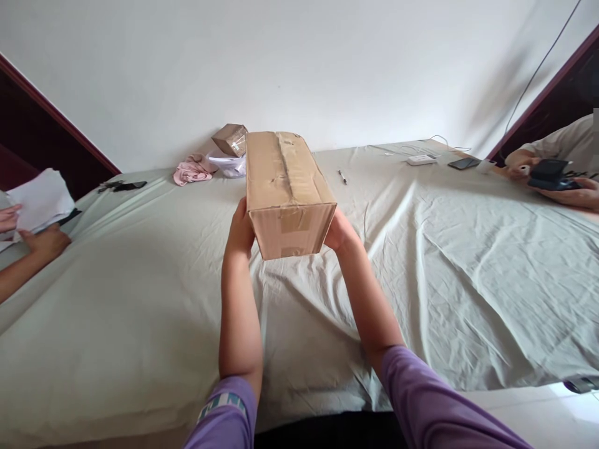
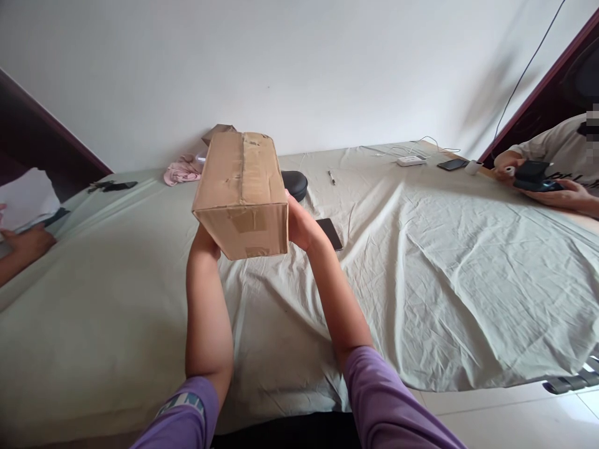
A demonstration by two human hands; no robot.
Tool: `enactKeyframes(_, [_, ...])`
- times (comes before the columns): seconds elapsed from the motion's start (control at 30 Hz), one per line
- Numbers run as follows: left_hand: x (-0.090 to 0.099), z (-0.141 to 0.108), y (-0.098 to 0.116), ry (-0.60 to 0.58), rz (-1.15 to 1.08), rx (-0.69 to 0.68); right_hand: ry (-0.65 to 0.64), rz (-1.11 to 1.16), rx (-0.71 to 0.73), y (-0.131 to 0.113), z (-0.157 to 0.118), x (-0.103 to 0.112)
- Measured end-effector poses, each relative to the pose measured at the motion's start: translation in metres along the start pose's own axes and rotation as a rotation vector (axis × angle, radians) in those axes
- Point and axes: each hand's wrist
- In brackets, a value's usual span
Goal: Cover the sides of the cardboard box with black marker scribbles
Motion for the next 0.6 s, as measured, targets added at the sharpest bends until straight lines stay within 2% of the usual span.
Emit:
enactKeyframes(0.1, [0.0,0.002,0.001,0.03,0.05,0.009,-0.046,-0.041,0.023,0.008,0.003,0.007])
enactKeyframes(0.2, [0.0,0.002,0.002,0.014,0.012,0.009,-0.008,-0.1,0.037,0.007,0.004,0.009])
enactKeyframes(0.47, [0.001,-0.012,0.019,-0.073,0.063,-0.051,0.124,-0.257,0.116,-0.019,-0.01,0.008])
enactKeyframes(0.6, [0.002,-0.014,0.02,-0.104,0.073,-0.034,0.046,-0.277,0.068,-0.027,-0.016,0.01])
Point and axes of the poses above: each hand's wrist, its own z-axis towards the middle knuckle, its own x-axis out of the back of the hand, y = z × x, and after that the axes turned 2 degrees about x, right-handed
